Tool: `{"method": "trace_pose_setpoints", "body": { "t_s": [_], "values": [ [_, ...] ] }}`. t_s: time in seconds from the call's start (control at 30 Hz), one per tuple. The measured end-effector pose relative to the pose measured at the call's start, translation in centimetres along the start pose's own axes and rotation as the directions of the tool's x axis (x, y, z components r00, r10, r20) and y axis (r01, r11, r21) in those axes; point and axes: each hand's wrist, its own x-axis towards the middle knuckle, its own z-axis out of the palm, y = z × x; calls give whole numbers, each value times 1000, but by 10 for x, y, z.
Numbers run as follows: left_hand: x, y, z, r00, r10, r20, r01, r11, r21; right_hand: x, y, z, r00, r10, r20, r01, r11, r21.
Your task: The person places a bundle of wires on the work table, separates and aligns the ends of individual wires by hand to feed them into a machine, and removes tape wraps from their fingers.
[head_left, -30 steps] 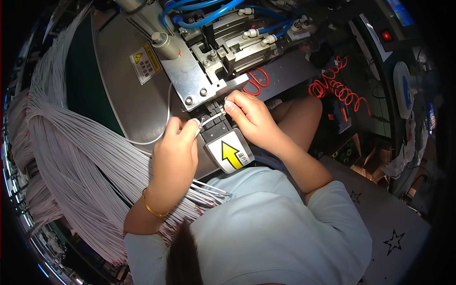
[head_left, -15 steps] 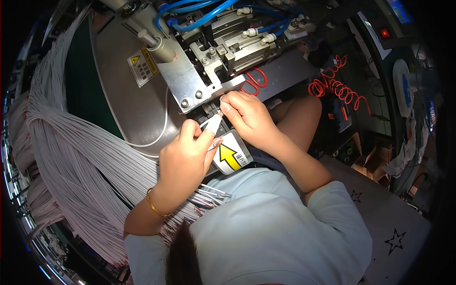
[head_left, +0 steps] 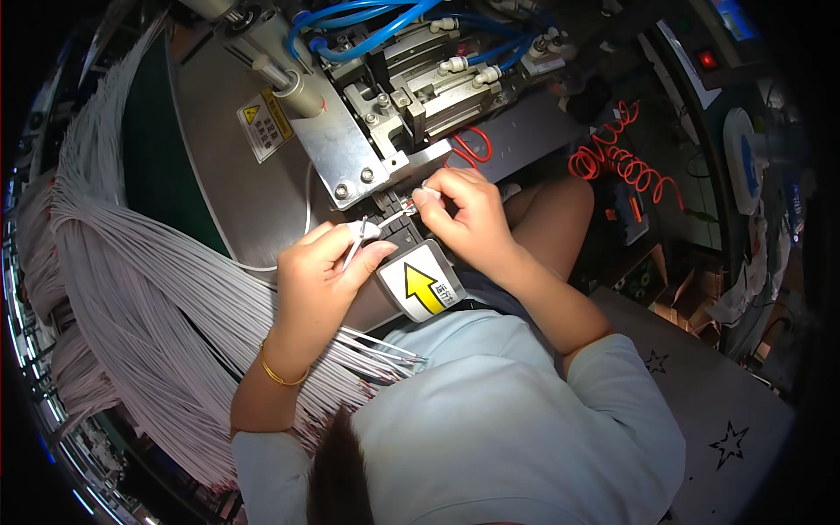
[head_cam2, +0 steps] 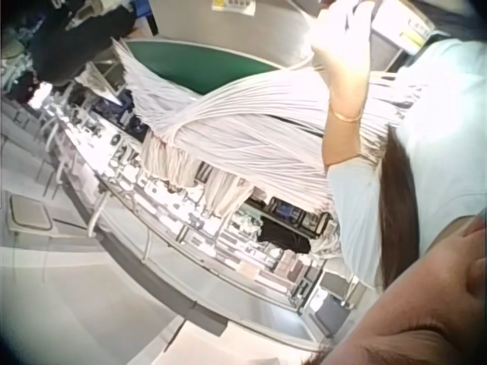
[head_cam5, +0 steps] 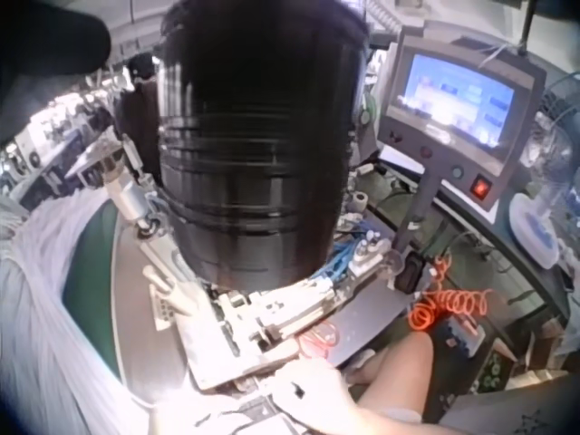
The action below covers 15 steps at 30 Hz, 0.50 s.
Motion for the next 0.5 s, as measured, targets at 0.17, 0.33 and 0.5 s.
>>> {"method": "trace_pose_setpoints", "body": {
  "t_s": [0.17, 0.33, 0.5],
  "values": [
    [3, -1, -1, 997, 19, 81, -16, 999, -35, 6, -37, 1, 971, -238, 30, 233, 965, 118],
    [0, 5, -8, 993, -88, 79, 101, 978, -183, 5, -30, -5, 969, -213, 125, 198, 973, 121],
    [-1, 11, -11, 970, -207, 126, 237, 918, -319, 5, -36, -6, 961, -228, 153, 212, 970, 118]
  ]
}}
